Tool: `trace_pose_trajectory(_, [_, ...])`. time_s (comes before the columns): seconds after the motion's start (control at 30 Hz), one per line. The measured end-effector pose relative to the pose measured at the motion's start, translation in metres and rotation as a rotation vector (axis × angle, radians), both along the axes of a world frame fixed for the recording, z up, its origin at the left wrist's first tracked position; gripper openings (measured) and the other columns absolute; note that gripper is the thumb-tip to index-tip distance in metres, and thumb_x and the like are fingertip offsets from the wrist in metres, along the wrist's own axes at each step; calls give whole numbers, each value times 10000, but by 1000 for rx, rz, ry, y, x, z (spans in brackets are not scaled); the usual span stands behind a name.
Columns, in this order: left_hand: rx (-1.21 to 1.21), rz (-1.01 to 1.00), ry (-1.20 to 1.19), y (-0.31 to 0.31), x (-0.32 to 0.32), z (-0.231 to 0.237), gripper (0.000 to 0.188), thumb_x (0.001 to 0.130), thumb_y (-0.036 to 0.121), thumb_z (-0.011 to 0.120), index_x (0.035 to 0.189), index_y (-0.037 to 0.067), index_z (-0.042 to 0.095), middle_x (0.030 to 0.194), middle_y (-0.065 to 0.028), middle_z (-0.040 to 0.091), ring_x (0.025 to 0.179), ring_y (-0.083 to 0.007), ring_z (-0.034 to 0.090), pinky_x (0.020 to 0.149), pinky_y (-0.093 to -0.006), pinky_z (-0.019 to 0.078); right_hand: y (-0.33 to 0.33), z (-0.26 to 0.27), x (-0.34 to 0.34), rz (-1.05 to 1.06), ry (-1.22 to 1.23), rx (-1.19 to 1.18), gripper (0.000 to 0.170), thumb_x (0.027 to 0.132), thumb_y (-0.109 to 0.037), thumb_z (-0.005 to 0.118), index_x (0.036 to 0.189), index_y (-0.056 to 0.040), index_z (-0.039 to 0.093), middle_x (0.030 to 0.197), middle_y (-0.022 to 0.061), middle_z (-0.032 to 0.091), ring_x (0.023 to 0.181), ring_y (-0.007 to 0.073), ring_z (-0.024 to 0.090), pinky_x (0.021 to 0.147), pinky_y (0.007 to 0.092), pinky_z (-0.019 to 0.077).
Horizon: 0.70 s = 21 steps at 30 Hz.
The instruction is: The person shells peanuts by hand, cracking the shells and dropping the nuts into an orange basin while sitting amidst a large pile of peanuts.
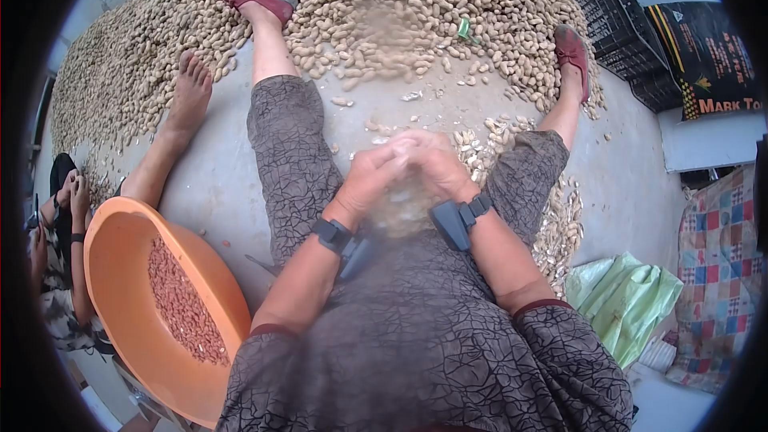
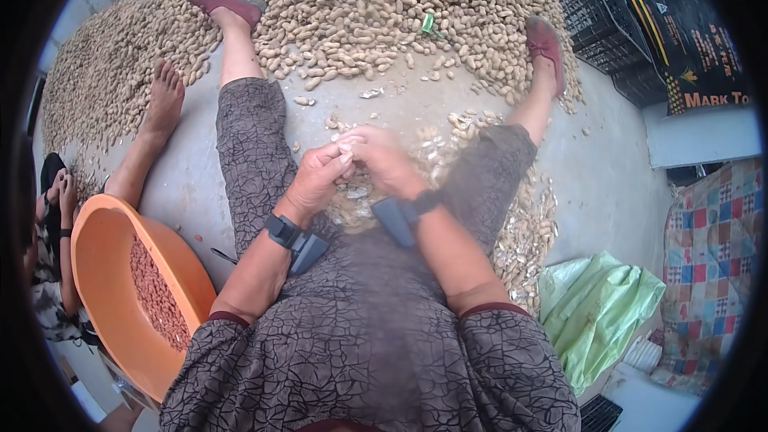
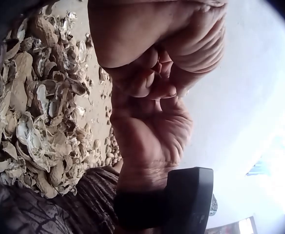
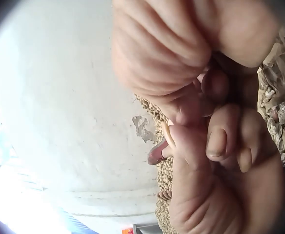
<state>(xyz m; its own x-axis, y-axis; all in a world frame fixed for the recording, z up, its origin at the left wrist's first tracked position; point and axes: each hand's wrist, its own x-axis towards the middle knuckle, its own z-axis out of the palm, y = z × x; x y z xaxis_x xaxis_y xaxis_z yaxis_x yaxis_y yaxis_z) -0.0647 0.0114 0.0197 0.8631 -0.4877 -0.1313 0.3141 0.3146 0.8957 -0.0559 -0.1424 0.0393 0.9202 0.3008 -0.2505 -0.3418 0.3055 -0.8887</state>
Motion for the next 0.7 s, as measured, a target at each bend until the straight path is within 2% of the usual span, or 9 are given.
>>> trace_pose_trajectory(0.13, [-152, 8, 94, 0, 0, 6, 370, 910, 190, 548, 1202, -36, 535, 769, 36, 508, 623, -54, 384, 598, -196, 321, -7, 13, 0, 119, 53, 125, 255, 871, -143, 562, 1014, 66, 585, 828, 100, 626, 688, 157, 615, 631, 276, 520])
trace_pose_trajectory(0.2, [-345, -12, 158, 1, 1, 9, 346, 914, 180, 538, 1185, -36, 530, 806, 24, 524, 630, -48, 398, 588, -186, 330, -7, 23, 0, 204, 13, 118, 279, 880, -166, 553, 1030, 67, 588, 832, 87, 633, 700, 143, 616, 663, 271, 523])
trace_pose_trajectory(0.33, [-274, -48, 110, 1, 2, 7, 320, 918, 180, 533, 1156, -34, 540, 813, 24, 531, 657, -37, 416, 568, -173, 326, -2, 32, -1, 244, -18, 39, 278, 876, -153, 562, 1038, 71, 590, 839, 78, 638, 706, 127, 615, 674, 257, 523])
trace_pose_trajectory(0.53, [-104, -25, 147, -2, -1, 11, 382, 906, 151, 535, 1229, -50, 502, 810, 39, 519, 651, -37, 415, 566, -169, 317, -7, 15, -1, 216, 18, 73, 229, 858, -108, 585, 1006, 66, 595, 843, 80, 634, 698, 110, 603, 657, 233, 517])
trace_pose_trajectory(0.6, [-58, -43, 44, -3, -3, 9, 400, 907, 138, 522, 1260, -47, 484, 755, 54, 470, 615, -40, 375, 567, -185, 298, -6, 11, -1, 129, 71, 132, 198, 852, -103, 590, 964, 61, 597, 838, 84, 632, 701, 119, 603, 641, 241, 514])
trace_pose_trajectory(0.7, [-99, -22, -6, -2, -5, 10, 383, 914, 148, 521, 1249, -37, 498, 691, 69, 401, 587, -41, 325, 561, -202, 272, -1, 11, -2, 20, 49, 88, 173, 842, -89, 596, 936, 58, 598, 829, 88, 631, 706, 132, 607, 623, 249, 507])
